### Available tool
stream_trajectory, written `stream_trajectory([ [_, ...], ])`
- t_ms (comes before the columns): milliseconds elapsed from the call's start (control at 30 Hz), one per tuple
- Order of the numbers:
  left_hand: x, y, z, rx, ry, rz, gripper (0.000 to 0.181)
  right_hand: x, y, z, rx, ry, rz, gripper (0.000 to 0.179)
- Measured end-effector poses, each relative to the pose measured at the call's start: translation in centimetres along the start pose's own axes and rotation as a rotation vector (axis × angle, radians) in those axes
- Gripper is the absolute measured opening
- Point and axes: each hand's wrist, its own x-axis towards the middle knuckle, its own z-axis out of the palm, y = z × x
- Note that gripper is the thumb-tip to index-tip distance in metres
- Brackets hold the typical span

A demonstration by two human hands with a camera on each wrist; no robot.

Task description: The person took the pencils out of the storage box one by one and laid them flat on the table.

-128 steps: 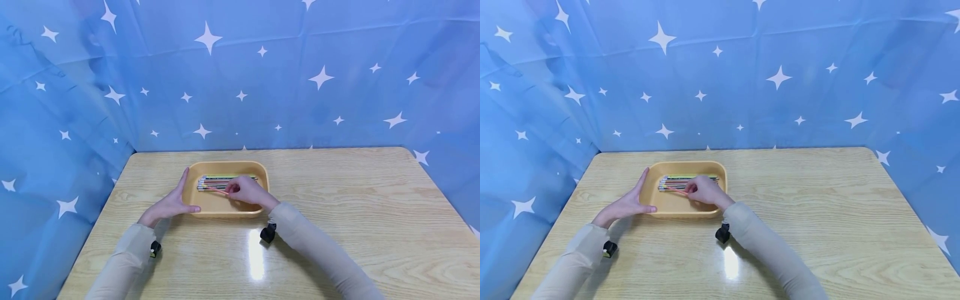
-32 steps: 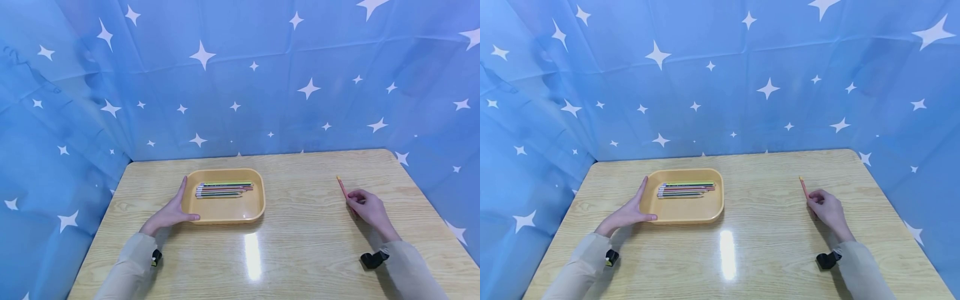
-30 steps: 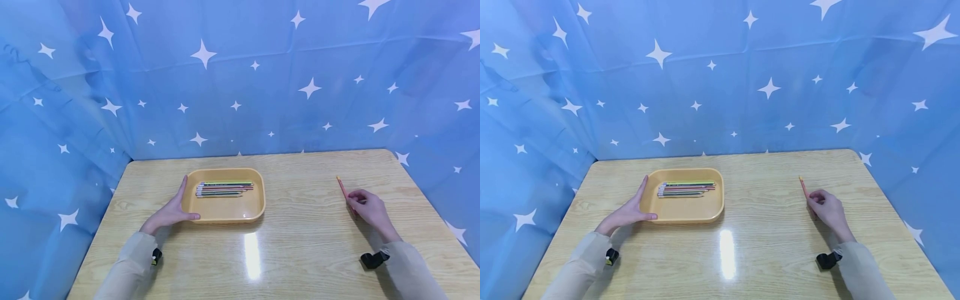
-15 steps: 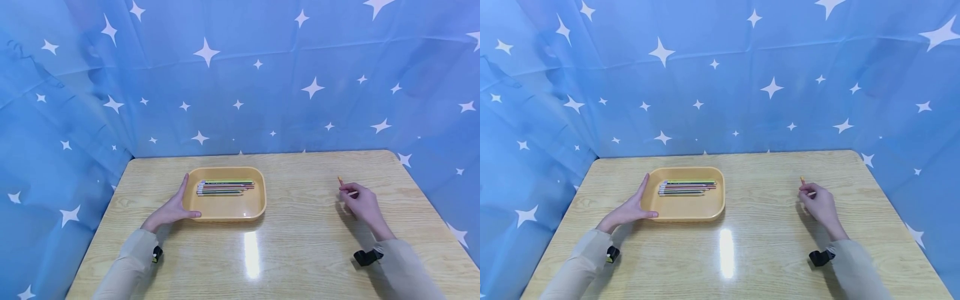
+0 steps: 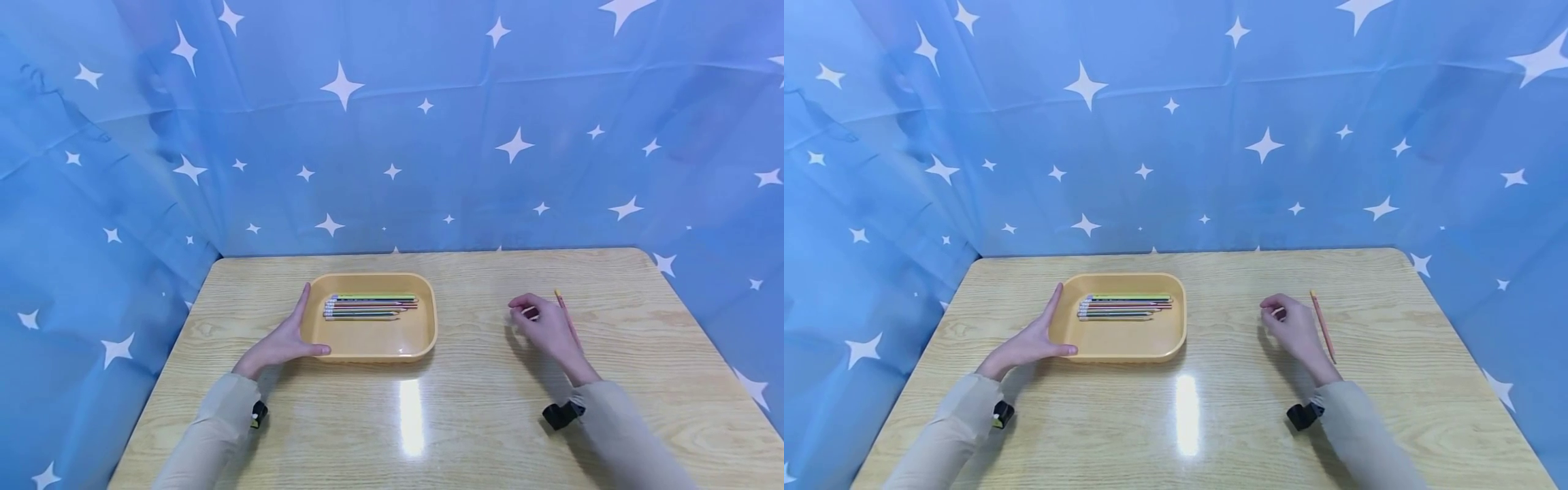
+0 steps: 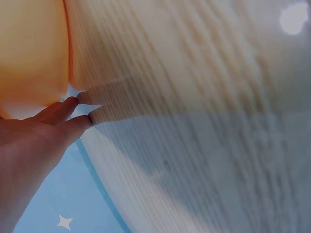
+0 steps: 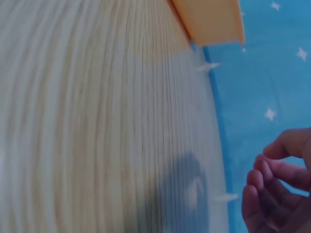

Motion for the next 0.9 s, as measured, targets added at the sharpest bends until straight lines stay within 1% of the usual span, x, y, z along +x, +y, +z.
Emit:
stream_trajectory([
  [167,0.0,0.2,0.0,0.002,0.001,-0.01,0.13,0.7,-1.3,1.6,0.045,-0.021,-0.051,0.013],
  [300,0.0,0.1,0.0,-0.004,0.0,-0.008,0.129,1.1,-2.4,2.7,0.074,-0.058,-0.095,0.013],
  [500,0.0,0.0,0.0,-0.014,0.002,-0.007,0.129,1.9,-4.1,4.1,0.099,-0.089,-0.155,0.012],
  [700,0.1,0.0,0.0,-0.01,0.004,-0.025,0.13,2.5,-5.5,5.6,0.126,-0.102,-0.186,0.01],
  [900,0.1,0.0,-0.1,0.0,-0.002,-0.027,0.13,2.9,-7.2,6.7,0.178,-0.118,-0.22,0.011],
])
